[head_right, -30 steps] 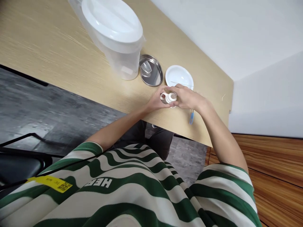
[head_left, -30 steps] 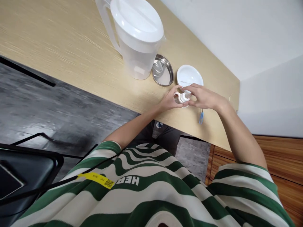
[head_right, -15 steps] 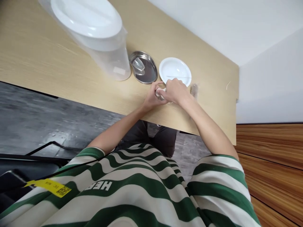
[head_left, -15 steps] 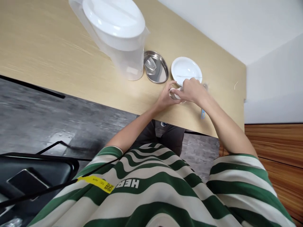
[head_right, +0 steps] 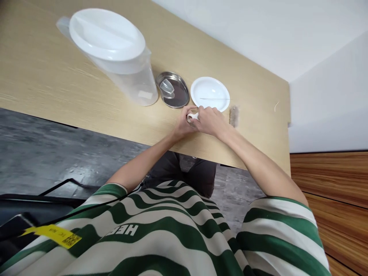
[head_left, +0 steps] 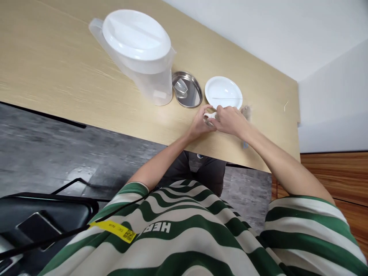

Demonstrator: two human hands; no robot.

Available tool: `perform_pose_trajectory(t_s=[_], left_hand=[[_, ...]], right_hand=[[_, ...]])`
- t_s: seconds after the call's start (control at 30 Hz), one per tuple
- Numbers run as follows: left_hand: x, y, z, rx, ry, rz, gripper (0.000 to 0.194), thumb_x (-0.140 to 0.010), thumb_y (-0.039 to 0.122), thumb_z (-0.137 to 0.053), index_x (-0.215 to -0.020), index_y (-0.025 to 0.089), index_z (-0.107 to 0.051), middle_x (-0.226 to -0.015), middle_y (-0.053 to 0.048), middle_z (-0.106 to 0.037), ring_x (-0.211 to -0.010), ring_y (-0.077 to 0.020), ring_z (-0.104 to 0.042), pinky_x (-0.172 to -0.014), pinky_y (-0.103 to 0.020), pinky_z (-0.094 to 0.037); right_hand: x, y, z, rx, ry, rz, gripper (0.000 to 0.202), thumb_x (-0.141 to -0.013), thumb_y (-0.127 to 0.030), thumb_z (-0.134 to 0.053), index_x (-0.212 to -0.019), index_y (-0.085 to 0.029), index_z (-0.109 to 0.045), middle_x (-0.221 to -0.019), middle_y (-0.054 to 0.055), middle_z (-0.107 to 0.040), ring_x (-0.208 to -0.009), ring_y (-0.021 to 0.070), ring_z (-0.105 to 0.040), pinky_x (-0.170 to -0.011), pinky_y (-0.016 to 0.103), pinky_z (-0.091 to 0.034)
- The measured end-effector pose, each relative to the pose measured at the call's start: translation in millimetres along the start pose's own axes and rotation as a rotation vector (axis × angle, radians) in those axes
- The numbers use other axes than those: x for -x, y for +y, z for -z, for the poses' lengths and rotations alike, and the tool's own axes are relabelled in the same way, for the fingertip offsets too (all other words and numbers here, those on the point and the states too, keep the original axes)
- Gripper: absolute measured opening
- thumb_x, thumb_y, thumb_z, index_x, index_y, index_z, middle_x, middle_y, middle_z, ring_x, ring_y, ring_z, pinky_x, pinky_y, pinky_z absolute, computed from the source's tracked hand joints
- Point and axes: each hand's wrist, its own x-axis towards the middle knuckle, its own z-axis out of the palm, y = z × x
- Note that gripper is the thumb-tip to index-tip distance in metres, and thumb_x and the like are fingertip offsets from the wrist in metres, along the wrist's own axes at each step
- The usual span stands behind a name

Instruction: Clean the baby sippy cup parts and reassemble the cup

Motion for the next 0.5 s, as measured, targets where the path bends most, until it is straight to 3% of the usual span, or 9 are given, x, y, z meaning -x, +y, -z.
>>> perform_pose_trajectory(t_s=[0.13,0.23,0.37,0.5], left_hand=[[0,-4,1.6,-0.025,-0.007,-0.027,0.075,-0.064,0.037,-0.085,-0.128,0.016,-0.051,-0.109,-0.006,-0.064,-0.081,-0.0150,-0.060,-0.075,-0.030,-0.051],[1,-3,4.0,-0.067,-0.029,0.016,0.076,-0.063,0.035,-0.083,-0.129,0.016,-0.052,-0.112,-0.008,-0.065,-0.087,-0.0180,-0.064,-0.079,-0.031,-0.052],[0,3,6.5,-0.087,-0.051,0.083,0.073,-0.058,0.030,-0.082,-0.125,0.016,-0.056,-0.117,-0.010,-0.067,-0.099,-0.0229,-0.066,-0.086,-0.033,-0.053],[1,8,5.5,0.018,-0.033,0.204,0.071,-0.055,0.026,-0.079,-0.122,0.017,-0.058,-0.105,-0.005,-0.070,-0.083,-0.0187,-0.067,-0.077,-0.031,-0.055]], right_hand=[[-2,-16,-7,-0.108,0.077,-0.187,0.052,-0.099,-0.047,-0.044,-0.119,-0.002,-0.061,-0.110,0.027,-0.068,-0.105,0.0386,-0.065,-0.088,0.044,-0.046],[-3,-22,-10,-0.138,0.103,-0.237,0.048,-0.100,-0.043,-0.044,-0.116,-0.002,-0.063,-0.110,0.028,-0.068,-0.106,0.0379,-0.065,-0.088,0.042,-0.047],[1,-11,-8,-0.117,0.069,-0.133,0.052,-0.099,-0.052,-0.047,-0.121,-0.007,-0.061,-0.110,0.026,-0.069,-0.103,0.0366,-0.067,-0.085,0.041,-0.048],[8,8,-5,-0.101,0.077,0.015,0.056,-0.095,-0.059,-0.055,-0.131,-0.016,-0.054,-0.110,0.020,-0.071,-0.096,0.0334,-0.069,-0.079,0.037,-0.046]])
